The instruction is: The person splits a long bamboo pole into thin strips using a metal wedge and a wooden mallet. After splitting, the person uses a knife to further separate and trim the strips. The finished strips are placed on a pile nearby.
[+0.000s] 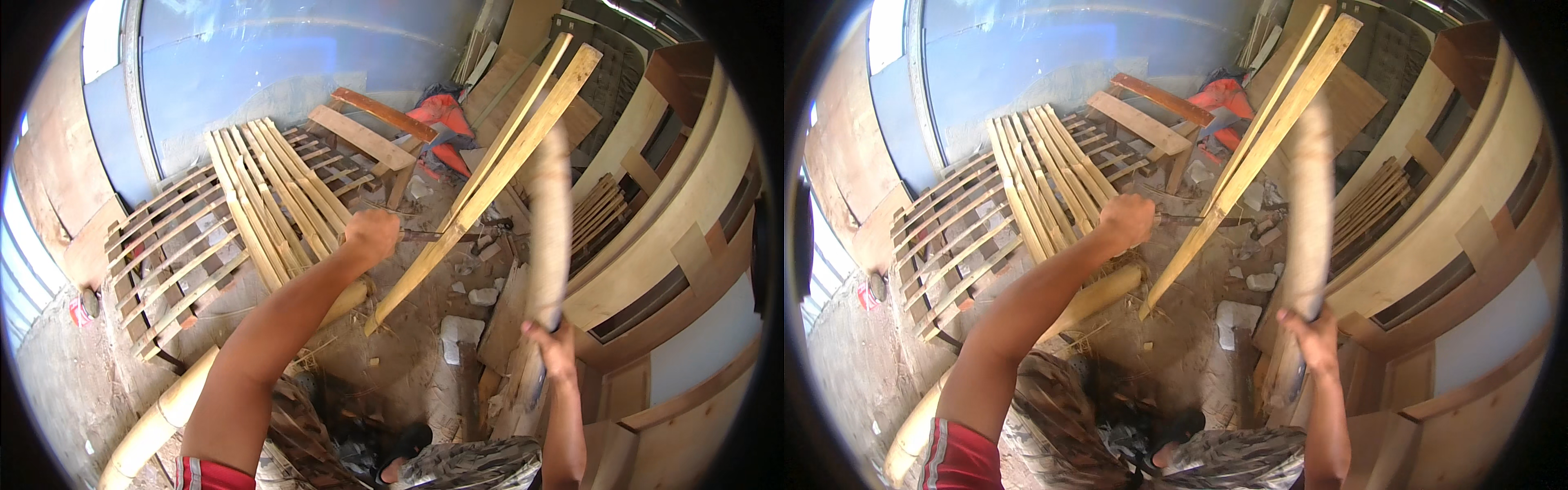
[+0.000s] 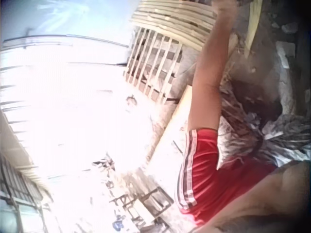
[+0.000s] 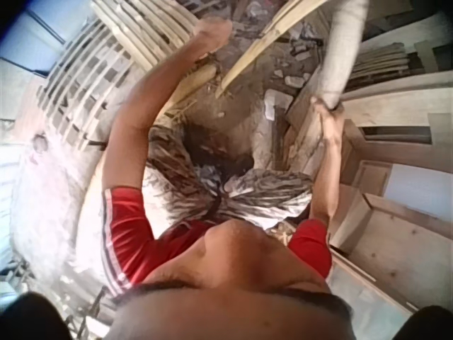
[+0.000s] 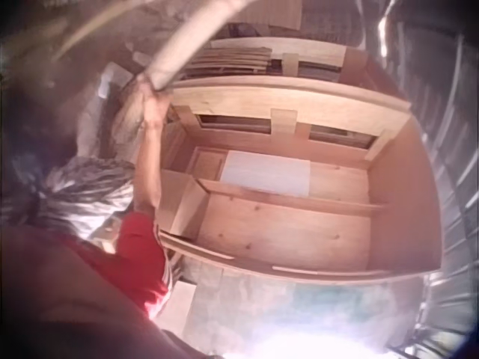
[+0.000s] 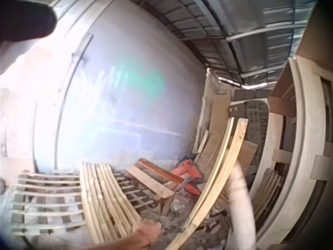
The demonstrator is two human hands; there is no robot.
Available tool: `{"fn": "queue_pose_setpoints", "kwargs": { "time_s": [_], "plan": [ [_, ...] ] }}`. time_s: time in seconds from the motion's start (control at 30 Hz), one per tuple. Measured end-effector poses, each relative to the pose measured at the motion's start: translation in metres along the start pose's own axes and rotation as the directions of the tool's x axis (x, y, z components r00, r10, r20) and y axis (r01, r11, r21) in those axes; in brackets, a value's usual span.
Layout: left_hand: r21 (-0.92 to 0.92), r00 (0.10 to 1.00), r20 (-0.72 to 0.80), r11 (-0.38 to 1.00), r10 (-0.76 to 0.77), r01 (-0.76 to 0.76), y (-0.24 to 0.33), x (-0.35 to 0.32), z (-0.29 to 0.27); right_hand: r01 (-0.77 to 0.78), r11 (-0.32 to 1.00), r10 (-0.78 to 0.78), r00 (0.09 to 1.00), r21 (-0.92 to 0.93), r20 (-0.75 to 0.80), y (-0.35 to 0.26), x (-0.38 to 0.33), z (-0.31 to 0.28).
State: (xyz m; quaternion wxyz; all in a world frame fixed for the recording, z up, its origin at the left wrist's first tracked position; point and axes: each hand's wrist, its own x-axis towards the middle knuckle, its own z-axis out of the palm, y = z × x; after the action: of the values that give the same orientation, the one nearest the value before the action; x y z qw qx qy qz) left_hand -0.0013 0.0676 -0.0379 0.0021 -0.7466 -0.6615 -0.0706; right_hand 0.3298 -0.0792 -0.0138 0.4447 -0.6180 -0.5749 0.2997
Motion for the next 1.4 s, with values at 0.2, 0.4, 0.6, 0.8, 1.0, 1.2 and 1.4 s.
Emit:
{"fn": "queue_pose_setpoints", "kwargs": {
  "time_s": [0.2,0.4,0.6,0.8,1.0,1.2,1.4],
  "plan": [
    [-0.007,0.998,0.013,0.998,0.065,-0.065,0.001,0.000,0.001,0.144,0.967,-0.097,0.971,0.212,-0.220,0.048,0.014,0.011],
    [0.003,0.995,-0.016,0.995,0.100,-0.100,-0.010,0.002,-0.005,-0.199,0.944,0.274,0.916,-0.262,0.292,0.087,-0.028,0.031],
    [0.004,1.000,0.004,1.000,0.017,-0.017,-0.006,-0.006,0.002,-0.079,0.996,0.079,0.997,0.031,0.002,0.024,-0.011,0.003],
    [-0.018,0.999,0.038,1.000,0.013,-0.012,-0.001,-0.003,0.001,0.163,0.981,-0.084,0.837,0.101,-0.541,0.089,0.008,0.039],
    [-0.046,0.999,-0.017,0.998,0.039,-0.040,-0.012,0.008,0.012,-0.285,0.914,0.344,0.921,-0.289,0.180,0.108,-0.016,0.034],
    [0.001,1.000,0.026,1.000,0.011,-0.011,-0.007,0.009,0.017,-0.027,0.990,0.039,0.996,0.139,-0.084,0.025,0.003,0.007],
    [-0.037,0.999,0.025,0.999,0.024,-0.023,0.001,0.005,0.026,-0.037,0.995,0.061,0.961,0.092,-0.271,0.090,0.004,0.058]
  ]
}}
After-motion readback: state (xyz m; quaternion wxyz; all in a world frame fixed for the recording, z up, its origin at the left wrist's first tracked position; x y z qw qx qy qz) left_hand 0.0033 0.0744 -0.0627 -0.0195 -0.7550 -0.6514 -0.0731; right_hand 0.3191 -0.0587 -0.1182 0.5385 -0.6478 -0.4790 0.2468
